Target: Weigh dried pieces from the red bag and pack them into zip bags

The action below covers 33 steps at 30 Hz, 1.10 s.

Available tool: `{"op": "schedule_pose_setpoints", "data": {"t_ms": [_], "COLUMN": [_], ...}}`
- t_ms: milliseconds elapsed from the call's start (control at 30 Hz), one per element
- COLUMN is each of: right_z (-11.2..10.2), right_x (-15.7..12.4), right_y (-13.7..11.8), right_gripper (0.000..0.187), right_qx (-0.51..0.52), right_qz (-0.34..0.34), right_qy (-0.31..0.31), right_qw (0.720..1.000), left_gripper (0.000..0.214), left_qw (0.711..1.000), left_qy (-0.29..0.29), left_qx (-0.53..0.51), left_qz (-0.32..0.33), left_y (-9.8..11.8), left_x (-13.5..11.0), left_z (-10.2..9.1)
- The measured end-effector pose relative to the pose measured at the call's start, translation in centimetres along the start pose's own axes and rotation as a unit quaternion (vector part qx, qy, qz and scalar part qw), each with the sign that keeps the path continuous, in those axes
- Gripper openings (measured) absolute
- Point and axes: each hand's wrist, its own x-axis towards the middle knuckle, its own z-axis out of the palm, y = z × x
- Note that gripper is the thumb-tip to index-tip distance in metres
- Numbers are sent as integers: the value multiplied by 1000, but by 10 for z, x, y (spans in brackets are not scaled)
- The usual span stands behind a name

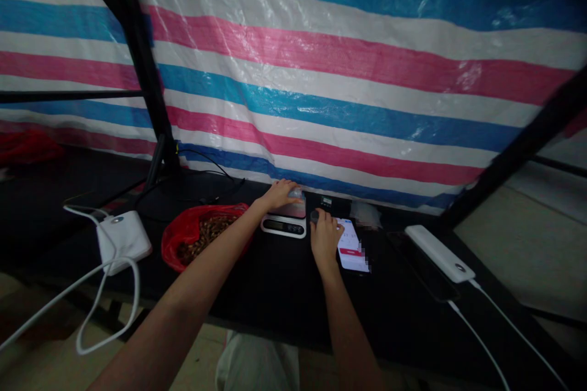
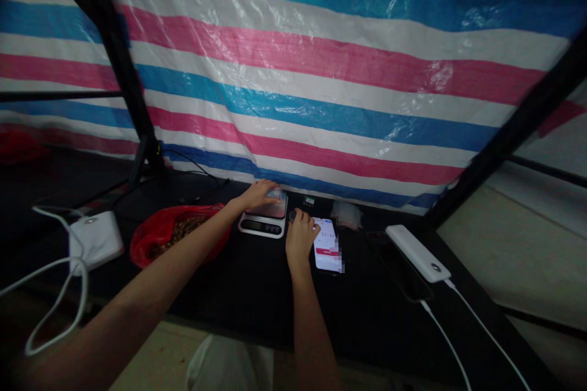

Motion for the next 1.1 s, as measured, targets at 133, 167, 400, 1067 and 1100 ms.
{"op": "schedule_pose_setpoints", "data": {"t_ms": [133, 167, 400, 1067, 1100], "right_z": [0, 0, -1, -32, -32], "right_x": [2, 2, 5, -7, -7], "right_y": [-1, -1, -8, 1, 2], "right_gripper": [34, 34, 38, 25, 24], "right_qx": [84, 106, 191, 61, 44], "right_qz": [13, 16, 28, -185, -192], "right_qy": [12, 13, 30, -127, -132], "right_qw": [996, 994, 981, 973, 971], "left_gripper": [55, 55, 50, 32, 32], "left_qw": [1000, 1000, 1000, 885, 885], "left_qy": [-1, -5, 15, 381, 382], "left_qx": [-5, -5, -18, -204, -198], "left_qz": [-5, -5, -8, -173, -177], "left_y": [3, 3, -1, 1, 0], "left_x": [0, 0, -10, -67, -68], "left_z": [-1, -2, -13, -24, -22]}}
